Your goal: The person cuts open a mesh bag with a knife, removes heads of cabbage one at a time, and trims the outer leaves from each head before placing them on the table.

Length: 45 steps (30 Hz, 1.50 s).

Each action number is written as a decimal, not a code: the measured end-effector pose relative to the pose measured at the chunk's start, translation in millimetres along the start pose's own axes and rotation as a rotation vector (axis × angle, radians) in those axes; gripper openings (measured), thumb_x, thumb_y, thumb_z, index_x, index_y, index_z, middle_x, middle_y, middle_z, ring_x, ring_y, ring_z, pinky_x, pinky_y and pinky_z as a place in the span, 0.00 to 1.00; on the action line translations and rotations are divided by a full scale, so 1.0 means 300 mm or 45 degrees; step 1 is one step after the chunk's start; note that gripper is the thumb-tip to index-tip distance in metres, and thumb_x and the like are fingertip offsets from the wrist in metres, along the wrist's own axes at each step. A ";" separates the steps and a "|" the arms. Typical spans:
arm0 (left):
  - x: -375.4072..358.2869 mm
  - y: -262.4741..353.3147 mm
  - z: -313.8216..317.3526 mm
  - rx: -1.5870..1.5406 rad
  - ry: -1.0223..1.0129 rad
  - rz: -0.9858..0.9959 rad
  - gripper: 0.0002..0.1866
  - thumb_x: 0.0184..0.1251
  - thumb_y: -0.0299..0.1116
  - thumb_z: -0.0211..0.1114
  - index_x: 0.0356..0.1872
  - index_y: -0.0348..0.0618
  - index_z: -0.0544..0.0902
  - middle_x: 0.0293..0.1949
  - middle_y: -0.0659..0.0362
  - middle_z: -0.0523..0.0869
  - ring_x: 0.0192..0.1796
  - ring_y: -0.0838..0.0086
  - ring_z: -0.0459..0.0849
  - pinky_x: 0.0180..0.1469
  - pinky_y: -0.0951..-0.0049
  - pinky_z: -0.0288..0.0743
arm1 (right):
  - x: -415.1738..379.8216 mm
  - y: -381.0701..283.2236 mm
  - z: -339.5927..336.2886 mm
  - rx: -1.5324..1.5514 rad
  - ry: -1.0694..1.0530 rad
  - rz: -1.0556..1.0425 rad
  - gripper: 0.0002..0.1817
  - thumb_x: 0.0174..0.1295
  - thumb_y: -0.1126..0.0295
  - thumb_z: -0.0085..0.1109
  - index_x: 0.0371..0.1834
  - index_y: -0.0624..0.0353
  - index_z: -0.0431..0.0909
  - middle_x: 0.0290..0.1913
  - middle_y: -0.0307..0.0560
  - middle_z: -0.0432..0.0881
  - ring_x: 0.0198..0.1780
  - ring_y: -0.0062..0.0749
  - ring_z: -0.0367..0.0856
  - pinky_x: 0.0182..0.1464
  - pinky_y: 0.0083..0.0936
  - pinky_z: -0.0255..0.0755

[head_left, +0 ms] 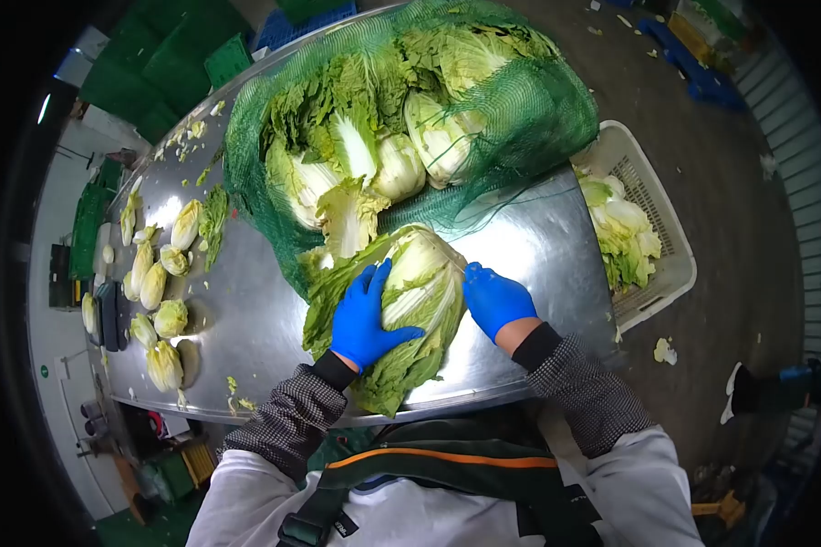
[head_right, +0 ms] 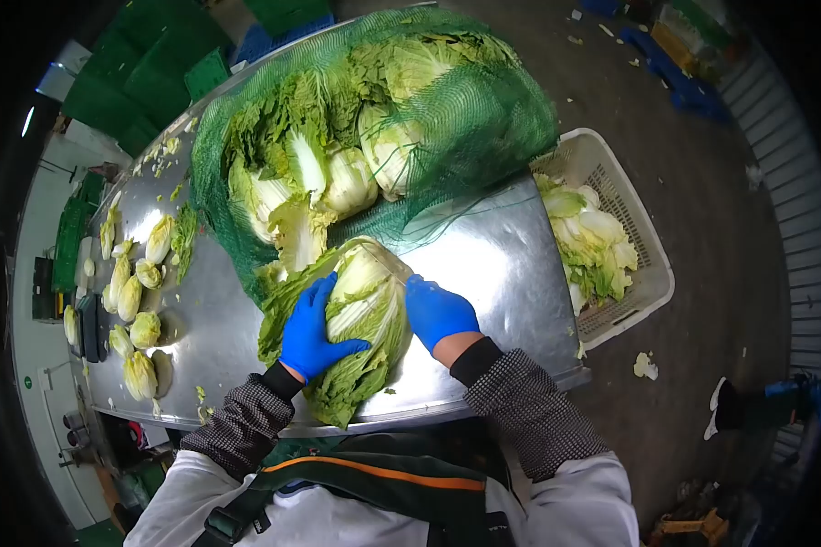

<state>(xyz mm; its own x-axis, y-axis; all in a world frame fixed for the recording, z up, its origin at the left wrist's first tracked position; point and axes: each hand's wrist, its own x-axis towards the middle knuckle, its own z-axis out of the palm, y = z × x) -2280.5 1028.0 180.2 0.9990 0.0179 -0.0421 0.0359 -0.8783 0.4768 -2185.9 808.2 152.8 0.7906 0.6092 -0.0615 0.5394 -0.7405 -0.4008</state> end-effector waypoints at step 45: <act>0.139 -0.080 0.000 -1.164 -0.038 -0.420 0.48 0.49 0.41 0.77 0.70 0.40 0.59 0.62 0.52 0.73 0.62 0.68 0.73 0.64 0.69 0.67 | -0.026 -0.125 -0.011 1.054 0.082 0.440 0.34 0.58 0.49 0.62 0.62 0.59 0.67 0.45 0.60 0.82 0.45 0.51 0.82 0.47 0.36 0.75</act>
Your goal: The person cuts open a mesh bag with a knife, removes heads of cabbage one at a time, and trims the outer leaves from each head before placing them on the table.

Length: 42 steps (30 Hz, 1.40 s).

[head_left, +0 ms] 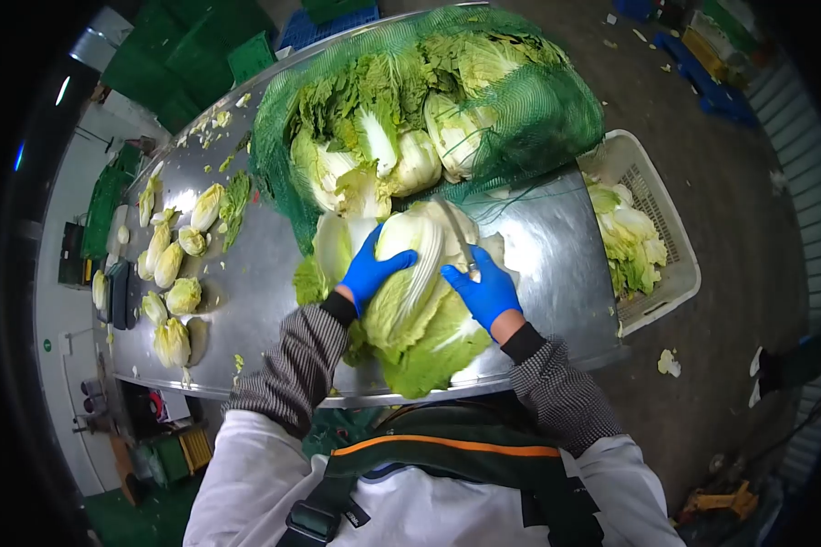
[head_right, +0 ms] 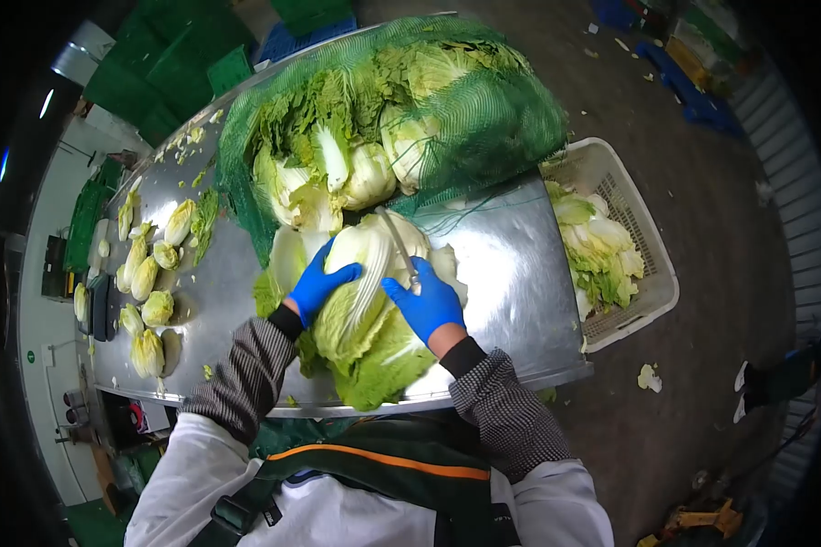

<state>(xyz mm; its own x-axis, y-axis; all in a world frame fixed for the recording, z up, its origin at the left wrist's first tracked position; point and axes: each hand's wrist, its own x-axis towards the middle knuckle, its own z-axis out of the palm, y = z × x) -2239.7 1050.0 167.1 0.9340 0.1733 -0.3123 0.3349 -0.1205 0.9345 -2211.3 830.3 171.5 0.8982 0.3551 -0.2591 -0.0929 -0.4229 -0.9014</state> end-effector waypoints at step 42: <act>-0.332 0.115 -0.081 -1.700 -0.355 0.068 0.41 0.66 0.68 0.44 0.70 0.46 0.63 0.66 0.50 0.70 0.65 0.57 0.72 0.67 0.54 0.65 | -0.144 -0.306 0.002 -0.012 -0.131 -0.324 0.42 0.52 0.43 0.67 0.65 0.58 0.66 0.38 0.54 0.82 0.41 0.39 0.82 0.47 0.30 0.75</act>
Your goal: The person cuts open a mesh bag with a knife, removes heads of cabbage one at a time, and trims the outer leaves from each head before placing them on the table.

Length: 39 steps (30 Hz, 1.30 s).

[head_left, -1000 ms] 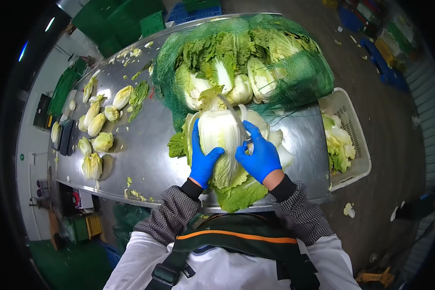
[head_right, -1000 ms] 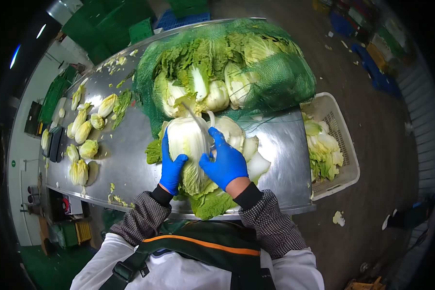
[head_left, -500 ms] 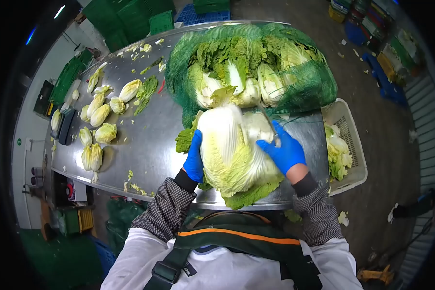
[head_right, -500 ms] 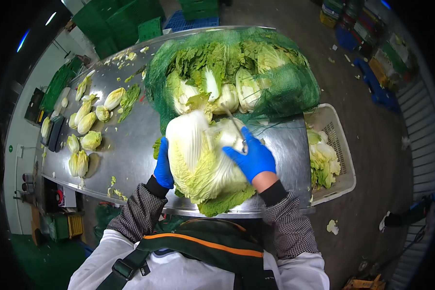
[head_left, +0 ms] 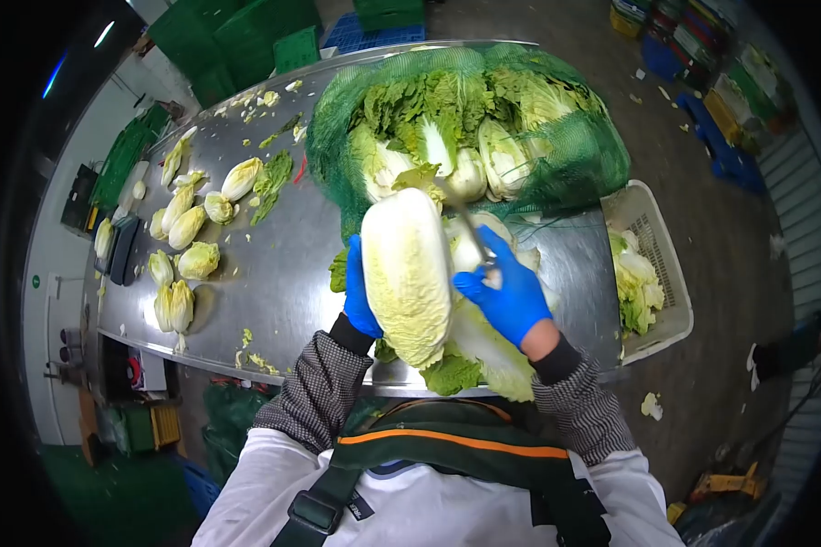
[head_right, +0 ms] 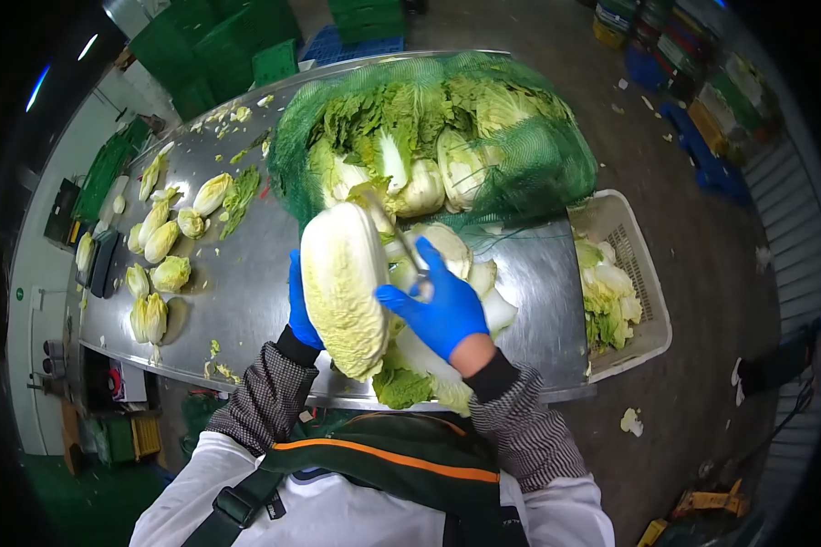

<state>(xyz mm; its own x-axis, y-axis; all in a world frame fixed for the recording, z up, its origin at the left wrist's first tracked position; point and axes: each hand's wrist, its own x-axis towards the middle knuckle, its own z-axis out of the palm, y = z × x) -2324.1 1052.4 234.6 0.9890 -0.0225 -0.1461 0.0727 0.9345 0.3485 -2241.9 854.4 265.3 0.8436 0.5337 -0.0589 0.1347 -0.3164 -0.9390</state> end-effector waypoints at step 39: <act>0.243 -0.201 -0.263 2.030 0.508 -0.062 0.55 0.47 0.59 0.73 0.70 0.34 0.56 0.58 0.41 0.75 0.60 0.57 0.76 0.61 0.64 0.70 | -0.092 0.367 -0.187 -0.303 0.165 0.324 0.41 0.52 0.44 0.66 0.63 0.61 0.67 0.44 0.60 0.81 0.47 0.52 0.81 0.48 0.37 0.74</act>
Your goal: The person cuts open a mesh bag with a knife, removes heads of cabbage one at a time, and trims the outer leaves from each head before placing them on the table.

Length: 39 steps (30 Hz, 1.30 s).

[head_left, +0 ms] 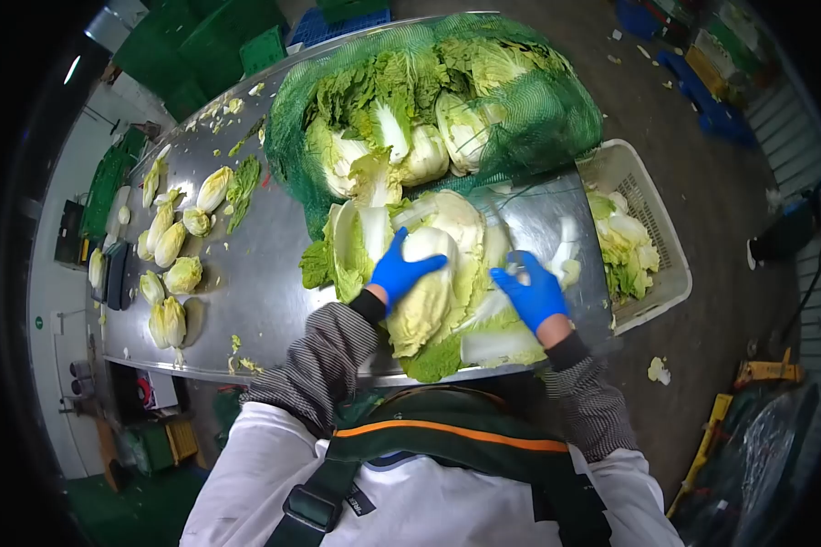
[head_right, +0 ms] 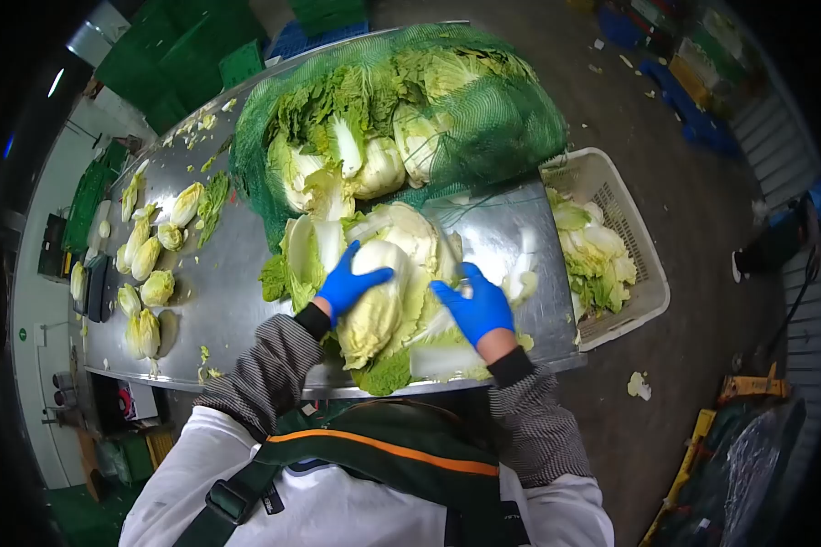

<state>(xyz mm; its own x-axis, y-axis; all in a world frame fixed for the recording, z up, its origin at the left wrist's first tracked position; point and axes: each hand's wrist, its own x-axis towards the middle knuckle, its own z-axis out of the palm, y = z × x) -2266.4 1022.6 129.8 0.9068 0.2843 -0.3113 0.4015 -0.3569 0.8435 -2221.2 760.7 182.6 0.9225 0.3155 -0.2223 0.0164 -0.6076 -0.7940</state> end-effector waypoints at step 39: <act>-0.265 0.180 -0.135 -2.051 -0.687 -0.211 0.32 0.73 0.54 0.48 0.70 0.45 0.63 0.68 0.54 0.69 0.67 0.63 0.70 0.70 0.61 0.60 | 0.040 -0.317 -0.061 -0.345 -0.029 -0.706 0.42 0.56 0.45 0.59 0.73 0.45 0.55 0.55 0.54 0.74 0.44 0.50 0.82 0.46 0.40 0.76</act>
<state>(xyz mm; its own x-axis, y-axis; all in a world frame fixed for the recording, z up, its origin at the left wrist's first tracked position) -2322.0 1016.8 218.0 0.9452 -0.2092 -0.2507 0.2700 0.9325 0.2400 -2204.5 808.9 265.7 0.7402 0.6510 0.1683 0.5914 -0.5113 -0.6235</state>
